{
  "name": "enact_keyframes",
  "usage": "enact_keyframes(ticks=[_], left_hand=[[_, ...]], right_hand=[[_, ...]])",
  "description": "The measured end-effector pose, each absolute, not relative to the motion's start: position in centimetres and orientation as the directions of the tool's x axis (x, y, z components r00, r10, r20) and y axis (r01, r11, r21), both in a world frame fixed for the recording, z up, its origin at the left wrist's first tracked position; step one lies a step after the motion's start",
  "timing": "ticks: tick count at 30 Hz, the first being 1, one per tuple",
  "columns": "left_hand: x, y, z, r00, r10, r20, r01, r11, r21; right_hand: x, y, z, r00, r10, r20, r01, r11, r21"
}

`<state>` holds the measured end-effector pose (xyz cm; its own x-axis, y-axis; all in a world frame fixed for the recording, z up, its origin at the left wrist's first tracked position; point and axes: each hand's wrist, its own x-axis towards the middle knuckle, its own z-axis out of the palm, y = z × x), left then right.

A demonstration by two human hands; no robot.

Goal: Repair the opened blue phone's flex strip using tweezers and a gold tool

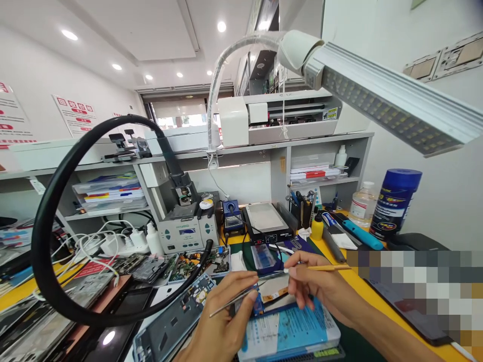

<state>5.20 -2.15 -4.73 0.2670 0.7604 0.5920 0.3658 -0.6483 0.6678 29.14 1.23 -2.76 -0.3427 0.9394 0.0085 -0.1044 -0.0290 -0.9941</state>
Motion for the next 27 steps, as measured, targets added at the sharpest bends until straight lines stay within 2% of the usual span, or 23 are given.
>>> enact_keyframes(ticks=[6, 9, 13, 18, 27], left_hand=[[5.1, -2.9, -4.3, 0.232, 0.895, 0.381, 0.433, -0.446, 0.783], [5.3, -3.3, -4.1, 0.253, 0.920, 0.300, 0.497, -0.390, 0.775], [5.5, -3.4, -4.1, 0.279, 0.909, 0.309, 0.559, -0.416, 0.718], [5.4, -3.2, -4.2, 0.309, 0.889, 0.338, 0.538, -0.456, 0.709], [5.4, -3.2, -4.2, 0.360, 0.871, 0.336, 0.507, -0.484, 0.713]], right_hand=[[28.6, 1.6, -4.0, -0.348, 0.937, 0.011, -0.006, 0.009, -1.000], [28.2, 1.3, -4.3, -0.357, 0.934, 0.022, 0.044, 0.040, -0.998], [27.9, 0.5, -4.5, -0.394, 0.918, 0.038, 0.145, 0.103, -0.984], [27.8, 0.3, -5.2, -0.410, 0.911, 0.052, 0.312, 0.194, -0.930], [27.7, -0.1, -5.1, -0.426, 0.896, 0.127, 0.437, 0.326, -0.838]])
